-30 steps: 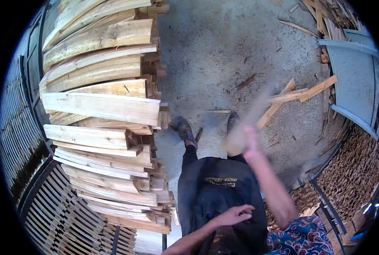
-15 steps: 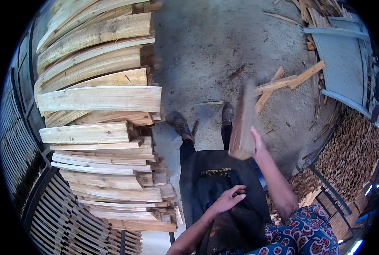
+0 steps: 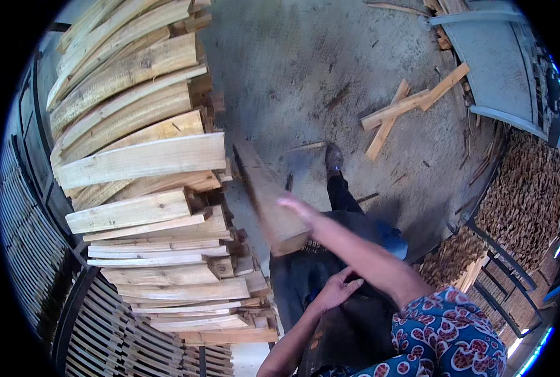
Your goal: The person picks up wooden planks from a pile on the floor and stacks them onto a metal rack. The person also gathers smaller pieces of wood from the floor and places them into a large metal bin. The task involves repetitive lifting and placing of wood pieces in a workshop environment.
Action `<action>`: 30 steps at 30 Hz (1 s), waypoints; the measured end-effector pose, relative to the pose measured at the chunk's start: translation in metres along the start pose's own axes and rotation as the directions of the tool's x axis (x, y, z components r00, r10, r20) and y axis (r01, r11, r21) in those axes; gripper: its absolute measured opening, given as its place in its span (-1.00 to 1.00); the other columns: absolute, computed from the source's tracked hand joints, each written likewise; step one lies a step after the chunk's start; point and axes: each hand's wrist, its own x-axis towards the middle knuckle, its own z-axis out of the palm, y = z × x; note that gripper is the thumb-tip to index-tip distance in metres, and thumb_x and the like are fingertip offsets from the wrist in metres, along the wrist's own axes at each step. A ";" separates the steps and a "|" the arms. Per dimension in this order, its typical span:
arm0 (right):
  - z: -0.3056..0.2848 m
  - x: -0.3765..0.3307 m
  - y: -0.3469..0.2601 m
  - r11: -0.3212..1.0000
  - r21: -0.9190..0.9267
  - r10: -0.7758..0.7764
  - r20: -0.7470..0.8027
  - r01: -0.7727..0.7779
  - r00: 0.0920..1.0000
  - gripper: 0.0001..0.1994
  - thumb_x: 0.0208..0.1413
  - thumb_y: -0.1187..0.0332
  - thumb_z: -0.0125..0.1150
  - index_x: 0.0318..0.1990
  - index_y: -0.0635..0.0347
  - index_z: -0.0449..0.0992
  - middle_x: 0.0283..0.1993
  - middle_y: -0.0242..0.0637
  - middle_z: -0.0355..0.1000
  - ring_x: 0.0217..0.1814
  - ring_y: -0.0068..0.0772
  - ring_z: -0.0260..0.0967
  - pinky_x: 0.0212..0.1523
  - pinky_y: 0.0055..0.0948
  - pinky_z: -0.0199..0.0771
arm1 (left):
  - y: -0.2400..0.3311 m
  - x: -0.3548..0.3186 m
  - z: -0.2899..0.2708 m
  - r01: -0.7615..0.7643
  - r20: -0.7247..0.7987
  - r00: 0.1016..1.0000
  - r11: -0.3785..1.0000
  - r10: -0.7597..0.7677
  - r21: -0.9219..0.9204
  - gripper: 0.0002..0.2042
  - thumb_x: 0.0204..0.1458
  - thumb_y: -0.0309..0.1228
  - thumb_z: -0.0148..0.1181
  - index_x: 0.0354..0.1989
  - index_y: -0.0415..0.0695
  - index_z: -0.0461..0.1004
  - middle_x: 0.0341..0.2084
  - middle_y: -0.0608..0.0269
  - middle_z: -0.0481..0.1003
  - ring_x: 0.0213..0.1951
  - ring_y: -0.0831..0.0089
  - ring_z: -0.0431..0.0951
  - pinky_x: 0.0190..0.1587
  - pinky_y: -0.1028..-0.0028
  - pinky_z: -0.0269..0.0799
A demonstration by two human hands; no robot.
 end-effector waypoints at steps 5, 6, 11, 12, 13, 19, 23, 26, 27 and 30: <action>-0.087 -0.056 -0.080 0.980 0.117 -0.134 -0.231 0.164 0.964 -0.48 -0.17 0.14 0.10 -0.03 0.19 0.21 -0.12 -0.19 0.29 -0.12 -0.25 0.27 -0.07 -0.24 0.26 | 0.001 0.003 -0.005 0.036 0.004 0.999 0.998 -0.036 0.060 -0.61 -0.02 -0.38 -0.03 -0.02 -0.25 0.14 -0.14 0.13 0.30 -0.09 0.46 0.27 -0.04 0.50 0.18; -0.084 -0.063 -0.098 0.945 0.156 -0.229 -0.314 0.288 0.921 -0.46 -0.16 0.13 0.10 0.00 0.15 0.17 -0.08 -0.18 0.25 -0.07 -0.22 0.23 -0.05 -0.18 0.24 | 0.002 0.002 -0.006 0.036 0.002 0.999 0.998 -0.036 0.056 -0.62 -0.02 -0.39 -0.03 -0.02 -0.25 0.15 -0.14 0.14 0.30 -0.09 0.46 0.27 -0.03 0.51 0.17; -0.104 -0.018 -0.177 0.753 0.258 -0.453 -0.463 0.605 0.762 -0.36 -0.13 0.13 0.08 0.12 -0.06 -0.06 0.08 -0.22 0.05 0.06 -0.12 0.08 -0.04 0.02 0.17 | 0.002 0.002 -0.011 0.019 0.000 1.000 0.999 -0.019 -0.027 -0.64 -0.02 -0.42 -0.04 -0.03 -0.23 0.16 -0.15 0.15 0.30 -0.08 0.46 0.27 -0.01 0.52 0.14; -0.092 0.004 -0.179 0.723 0.356 -0.430 -0.438 0.591 0.790 -0.35 -0.11 0.14 0.07 0.13 -0.11 -0.10 0.10 -0.24 0.01 0.07 -0.12 0.07 -0.05 0.03 0.18 | -0.001 0.002 -0.012 0.009 0.000 1.000 0.999 -0.009 -0.046 -0.65 -0.02 -0.42 -0.04 -0.03 -0.23 0.16 -0.16 0.16 0.30 -0.08 0.47 0.27 -0.01 0.52 0.14; -0.067 0.033 -0.166 0.691 0.117 -0.588 -0.482 0.713 0.650 -0.28 -0.13 0.12 0.09 0.15 -0.12 -0.19 0.11 -0.27 -0.02 0.07 -0.15 0.06 -0.07 0.02 0.19 | -0.003 0.004 -0.012 0.000 -0.002 1.000 0.998 0.000 -0.068 -0.65 -0.02 -0.43 -0.04 -0.03 -0.23 0.16 -0.17 0.17 0.31 -0.08 0.48 0.26 -0.01 0.52 0.13; 0.075 0.074 -0.090 0.983 -0.080 -0.175 -0.135 0.165 0.975 -0.54 -0.12 0.15 0.07 -0.04 0.10 0.21 -0.09 -0.25 0.27 -0.09 -0.34 0.24 -0.12 -0.21 0.27 | 0.026 0.007 -0.019 -0.006 -0.017 1.000 0.999 0.006 0.040 -0.66 -0.02 -0.42 -0.03 -0.06 -0.25 0.18 -0.18 0.20 0.31 -0.11 0.49 0.26 -0.01 0.52 0.13; 0.025 0.036 -0.110 0.987 0.121 -0.105 -0.001 0.104 0.994 -0.57 -0.09 0.18 0.04 -0.03 0.09 0.23 -0.09 -0.24 0.29 -0.14 -0.32 0.29 -0.10 -0.25 0.27 | 0.051 0.005 -0.024 -0.054 -0.075 0.996 0.998 0.056 0.027 -0.64 -0.04 -0.37 0.00 -0.05 -0.23 0.20 -0.18 0.12 0.34 -0.12 0.44 0.33 -0.06 0.52 0.21; -0.002 -0.027 -0.152 0.952 0.188 -0.202 -0.214 0.243 0.956 -0.65 -0.10 0.22 0.04 -0.13 0.15 0.32 -0.19 -0.23 0.35 -0.15 -0.29 0.30 -0.08 -0.25 0.28 | 0.079 0.004 -0.026 -0.067 -0.062 0.995 0.994 0.073 0.092 -0.64 -0.04 -0.38 0.00 -0.05 -0.22 0.21 -0.17 0.12 0.34 -0.11 0.46 0.33 -0.05 0.52 0.21; -0.034 -0.033 -0.168 0.924 0.212 -0.275 -0.210 0.318 0.938 -0.61 -0.11 0.22 0.05 -0.09 0.16 0.28 -0.14 -0.20 0.31 -0.11 -0.24 0.27 -0.05 -0.22 0.26 | 0.090 0.002 -0.026 -0.053 -0.078 0.995 0.993 0.061 0.104 -0.64 -0.04 -0.38 0.00 -0.05 -0.22 0.21 -0.17 0.12 0.34 -0.11 0.46 0.33 -0.05 0.53 0.21; -0.009 -0.083 -0.247 0.803 0.189 -0.463 -0.399 0.565 0.791 -0.49 -0.11 0.14 0.04 0.01 0.15 0.16 -0.02 -0.18 0.21 0.01 -0.16 0.16 -0.03 -0.08 0.19 | 0.124 0.004 -0.022 -0.044 -0.116 0.992 0.993 0.057 0.107 -0.65 -0.04 -0.39 0.00 -0.05 -0.22 0.21 -0.17 0.14 0.34 -0.11 0.47 0.32 -0.05 0.54 0.20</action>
